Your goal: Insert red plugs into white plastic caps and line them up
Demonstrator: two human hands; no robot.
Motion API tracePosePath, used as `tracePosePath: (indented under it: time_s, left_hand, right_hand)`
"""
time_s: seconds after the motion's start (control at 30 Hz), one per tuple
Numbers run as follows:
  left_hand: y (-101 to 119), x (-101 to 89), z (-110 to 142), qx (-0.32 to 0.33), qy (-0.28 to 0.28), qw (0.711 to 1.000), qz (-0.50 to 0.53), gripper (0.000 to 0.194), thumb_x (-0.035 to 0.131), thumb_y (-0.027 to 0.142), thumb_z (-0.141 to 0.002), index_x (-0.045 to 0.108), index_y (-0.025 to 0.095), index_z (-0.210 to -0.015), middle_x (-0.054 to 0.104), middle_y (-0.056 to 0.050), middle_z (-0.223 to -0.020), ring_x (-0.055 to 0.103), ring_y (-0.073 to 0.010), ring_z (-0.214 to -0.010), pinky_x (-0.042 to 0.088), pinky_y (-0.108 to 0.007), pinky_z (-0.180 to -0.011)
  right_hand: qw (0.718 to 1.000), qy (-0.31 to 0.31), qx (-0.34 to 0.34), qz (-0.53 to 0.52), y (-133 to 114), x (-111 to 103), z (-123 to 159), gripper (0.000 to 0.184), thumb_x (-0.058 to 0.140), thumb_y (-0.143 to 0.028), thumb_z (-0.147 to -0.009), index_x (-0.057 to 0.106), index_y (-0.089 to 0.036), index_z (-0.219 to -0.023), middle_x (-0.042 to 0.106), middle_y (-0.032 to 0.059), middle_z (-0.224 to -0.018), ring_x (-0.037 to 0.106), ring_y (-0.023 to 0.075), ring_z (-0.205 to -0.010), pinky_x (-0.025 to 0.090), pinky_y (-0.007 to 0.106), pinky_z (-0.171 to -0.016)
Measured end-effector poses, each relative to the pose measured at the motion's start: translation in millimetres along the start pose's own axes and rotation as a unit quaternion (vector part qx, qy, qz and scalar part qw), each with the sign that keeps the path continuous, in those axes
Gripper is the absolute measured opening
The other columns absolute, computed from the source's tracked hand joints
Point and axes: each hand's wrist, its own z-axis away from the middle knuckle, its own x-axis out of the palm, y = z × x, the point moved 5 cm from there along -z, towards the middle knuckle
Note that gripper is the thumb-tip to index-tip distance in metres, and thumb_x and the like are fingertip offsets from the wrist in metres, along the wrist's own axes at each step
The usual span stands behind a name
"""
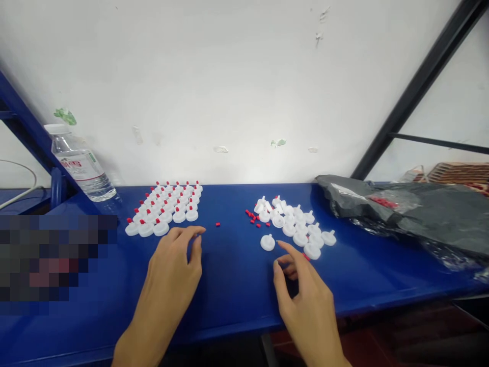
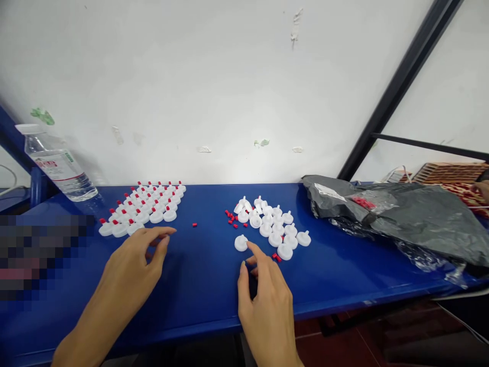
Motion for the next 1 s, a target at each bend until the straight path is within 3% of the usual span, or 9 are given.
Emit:
tracePosePath:
  time_s: [0.13, 0.27, 0.47, 0.57, 0.67, 0.73, 0.83, 0.9, 1.0]
  left_hand:
    - [-26.2, -7.5, -8.2, -0.02, -0.025, 0.993, -0.11, 0.041, 0.041, 0.035, -0.096, 0.062, 0.021, -0.128, 0.062, -0.013, -0.117, 0.065, -0.0283, -0.098, 0.05, -0.039, -0.082]
    - [-47.4, -24.0, -26.9, -0.055, -0.029, 0.97, -0.233, 0.05, 0.038, 0.037, -0.096, 0.051, 0.017, -0.14, 0.06, -0.02, -0.116, 0.067, -0.0326, -0.085, 0.05, -0.04, -0.068]
    - [-64.7, -30.9, -43.7, -0.036, -0.049, 0.98, -0.19, 0.03, 0.045, 0.037, -0.091, 0.069, 0.02, -0.096, 0.071, -0.015, -0.099, 0.068, -0.0329, -0.083, 0.047, -0.037, -0.067]
    - [-47.2, -25.7, -35.1, -0.044, -0.073, 0.992, -0.095, 0.025, 0.051, 0.039, -0.087, 0.07, 0.022, -0.087, 0.075, -0.009, -0.09, 0.069, -0.0301, -0.083, 0.047, -0.035, -0.069]
    - [-11.6, -11.7, -13.0, -0.04, -0.15, 0.986, 0.053, 0.025, 0.056, 0.042, -0.085, 0.072, 0.023, -0.086, 0.075, -0.004, -0.078, 0.069, -0.0239, -0.073, 0.048, -0.031, -0.066]
    - [14.6, -1.1, 4.6, -0.022, -0.208, 0.965, 0.161, 0.022, 0.059, 0.041, -0.084, 0.074, 0.023, -0.085, 0.075, -0.002, -0.077, 0.069, -0.0209, -0.07, 0.049, -0.027, -0.063]
    - [43.2, 11.6, 24.2, -0.001, -0.279, 0.917, 0.284, 0.019, 0.061, 0.036, -0.083, 0.075, 0.023, -0.079, 0.076, -0.001, -0.077, 0.071, -0.0195, -0.071, 0.051, -0.025, -0.065]
    - [49.8, 14.7, 26.1, -0.006, -0.272, 0.912, 0.308, 0.021, 0.062, 0.037, -0.084, 0.075, 0.022, -0.077, 0.076, -0.002, -0.076, 0.07, -0.0195, -0.07, 0.051, -0.025, -0.065]
    - [47.3, 12.6, 15.6, -0.017, -0.184, 0.95, 0.252, 0.026, 0.062, 0.045, -0.085, 0.075, 0.022, -0.083, 0.075, -0.003, -0.076, 0.068, -0.0194, -0.067, 0.051, -0.026, -0.063]
  right_hand:
    - [1.0, 0.004, -0.014, 0.007, -3.0, -0.7, 1.8, 0.029, 0.052, -0.032, -0.097, 0.062, -0.025, -0.123, 0.07, 0.0032, -0.092, 0.066, 0.0196, -0.08, 0.054, 0.032, -0.07]
    - [1.0, 0.007, -0.023, 0.009, -4.1, -0.4, 2.9, 0.027, 0.052, -0.032, -0.097, 0.063, -0.025, -0.121, 0.071, 0.0038, -0.092, 0.067, 0.0204, -0.08, 0.054, 0.032, -0.069]
    - [0.999, 0.014, -0.036, 0.011, -5.7, -0.3, 1.9, 0.025, 0.051, -0.032, -0.098, 0.064, -0.024, -0.117, 0.07, 0.0043, -0.091, 0.068, 0.0209, -0.08, 0.054, 0.033, -0.07]
    - [0.998, -0.014, -0.056, 0.008, -13.0, -0.9, 2.0, 0.031, 0.053, -0.033, -0.097, 0.06, -0.025, -0.126, 0.07, 0.0056, -0.101, 0.068, 0.0219, -0.087, 0.056, 0.034, -0.073]
    - [0.993, -0.081, -0.089, -0.019, -24.8, 2.6, 4.5, 0.049, 0.06, -0.037, -0.094, 0.051, -0.026, -0.141, 0.067, 0.0075, -0.117, 0.069, 0.0209, -0.09, 0.058, 0.032, -0.074]
    - [0.986, -0.118, -0.11, -0.045, -32.4, 6.3, 7.3, 0.055, 0.064, -0.038, -0.092, 0.049, -0.026, -0.144, 0.066, 0.0078, -0.123, 0.07, 0.0203, -0.091, 0.059, 0.031, -0.077]
    - [0.979, -0.139, -0.123, -0.079, -39.3, 11.1, 10.3, 0.038, 0.064, -0.032, -0.093, 0.062, -0.027, -0.13, 0.07, 0.0055, -0.114, 0.069, 0.0213, -0.094, 0.057, 0.034, -0.085]
    - [0.979, -0.144, -0.106, -0.095, -39.2, 13.6, 10.6, 0.023, 0.061, -0.028, -0.094, 0.07, -0.027, -0.115, 0.072, 0.0043, -0.103, 0.068, 0.0208, -0.089, 0.057, 0.033, -0.082]
    - [0.984, -0.129, -0.083, -0.087, -35.7, 14.8, 8.7, 0.018, 0.063, -0.03, -0.093, 0.072, -0.026, -0.108, 0.07, 0.0056, -0.101, 0.068, 0.0206, -0.086, 0.057, 0.032, -0.076]
